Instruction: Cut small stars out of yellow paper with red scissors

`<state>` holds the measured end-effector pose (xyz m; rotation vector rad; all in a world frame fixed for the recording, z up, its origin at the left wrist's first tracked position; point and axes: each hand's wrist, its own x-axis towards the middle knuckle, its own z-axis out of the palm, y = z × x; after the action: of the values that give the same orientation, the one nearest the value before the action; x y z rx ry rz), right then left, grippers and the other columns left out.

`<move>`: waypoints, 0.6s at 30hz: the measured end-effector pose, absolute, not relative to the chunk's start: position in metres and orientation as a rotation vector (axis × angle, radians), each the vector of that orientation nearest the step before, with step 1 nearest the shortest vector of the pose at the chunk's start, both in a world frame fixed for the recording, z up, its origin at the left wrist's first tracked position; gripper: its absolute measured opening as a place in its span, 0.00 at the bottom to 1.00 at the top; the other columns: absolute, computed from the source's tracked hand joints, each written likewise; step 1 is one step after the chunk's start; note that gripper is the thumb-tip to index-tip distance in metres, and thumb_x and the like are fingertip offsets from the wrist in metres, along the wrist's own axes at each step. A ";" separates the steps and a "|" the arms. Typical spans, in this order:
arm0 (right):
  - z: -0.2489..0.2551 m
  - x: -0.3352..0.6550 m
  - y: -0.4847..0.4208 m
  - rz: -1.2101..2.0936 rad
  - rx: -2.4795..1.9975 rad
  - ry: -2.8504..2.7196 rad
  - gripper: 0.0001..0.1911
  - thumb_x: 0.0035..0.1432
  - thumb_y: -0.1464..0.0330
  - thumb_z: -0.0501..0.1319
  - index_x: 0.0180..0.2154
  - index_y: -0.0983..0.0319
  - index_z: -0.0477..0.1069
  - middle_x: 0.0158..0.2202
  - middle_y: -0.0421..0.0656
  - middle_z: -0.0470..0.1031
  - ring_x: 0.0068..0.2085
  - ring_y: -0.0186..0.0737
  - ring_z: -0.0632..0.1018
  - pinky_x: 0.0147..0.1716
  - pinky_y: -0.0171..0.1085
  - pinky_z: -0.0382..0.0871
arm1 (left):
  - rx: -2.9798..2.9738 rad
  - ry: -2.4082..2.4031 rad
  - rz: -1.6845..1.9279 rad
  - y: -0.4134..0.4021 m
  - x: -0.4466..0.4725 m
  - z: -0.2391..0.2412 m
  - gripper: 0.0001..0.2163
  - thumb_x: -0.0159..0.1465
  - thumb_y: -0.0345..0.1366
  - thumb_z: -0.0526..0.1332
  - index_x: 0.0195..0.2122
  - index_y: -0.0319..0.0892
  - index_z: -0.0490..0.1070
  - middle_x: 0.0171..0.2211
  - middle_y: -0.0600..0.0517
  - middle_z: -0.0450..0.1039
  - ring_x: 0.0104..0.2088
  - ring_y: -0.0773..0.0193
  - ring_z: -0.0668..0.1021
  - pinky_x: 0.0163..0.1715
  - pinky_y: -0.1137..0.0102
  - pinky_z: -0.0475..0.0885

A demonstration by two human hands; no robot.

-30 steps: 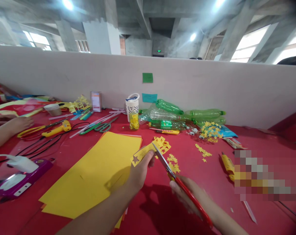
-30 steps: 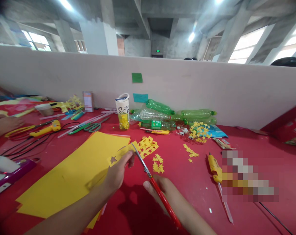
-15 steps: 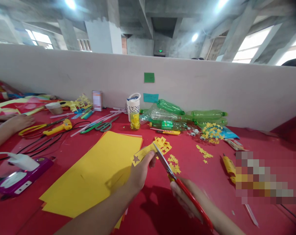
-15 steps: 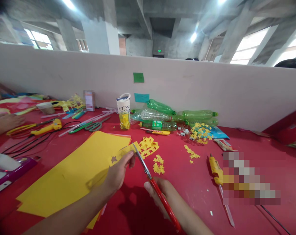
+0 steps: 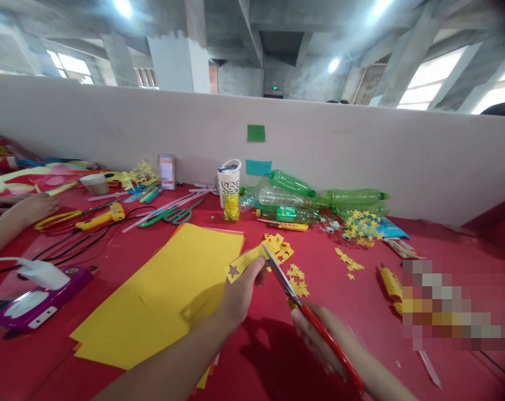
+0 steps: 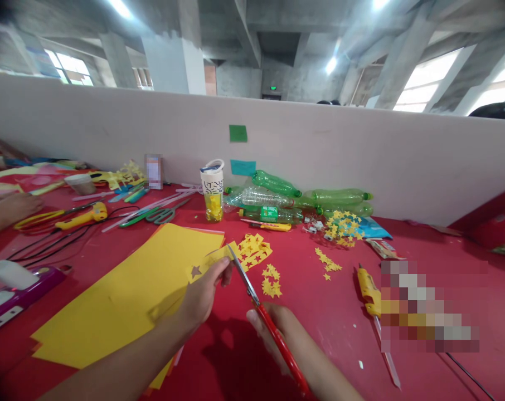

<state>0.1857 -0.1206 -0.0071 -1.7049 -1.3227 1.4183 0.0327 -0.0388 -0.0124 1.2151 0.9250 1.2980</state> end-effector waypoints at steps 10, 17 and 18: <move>-0.014 0.190 -0.121 1.392 -1.706 -1.330 0.26 0.46 0.43 0.56 0.23 0.59 0.56 0.16 0.33 0.56 0.17 0.28 0.58 0.14 0.29 0.50 | 1.169 0.929 1.290 -0.037 0.034 -0.018 0.15 0.59 0.41 0.56 0.18 0.40 0.64 0.16 0.55 0.61 0.21 0.69 0.65 0.23 0.73 0.62; -0.013 0.208 -0.111 1.382 -1.635 -1.420 0.24 0.52 0.44 0.52 0.24 0.59 0.57 0.15 0.32 0.54 0.14 0.27 0.58 0.11 0.28 0.50 | 1.162 0.779 1.483 -0.027 0.022 -0.003 0.11 0.59 0.38 0.56 0.42 0.42 0.68 0.35 0.49 0.72 0.34 0.64 0.73 0.33 0.71 0.67; -0.010 0.210 -0.109 1.384 -1.639 -1.465 0.24 0.53 0.45 0.52 0.24 0.59 0.56 0.15 0.31 0.53 0.13 0.27 0.57 0.11 0.28 0.51 | 1.172 0.761 1.536 -0.024 0.020 0.000 0.12 0.60 0.38 0.55 0.44 0.42 0.67 0.40 0.48 0.72 0.38 0.63 0.73 0.38 0.70 0.67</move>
<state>0.2104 -0.1091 -0.0103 -1.6392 -1.4655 1.3838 0.0199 -0.0240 -0.0003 1.1724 0.7613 1.5358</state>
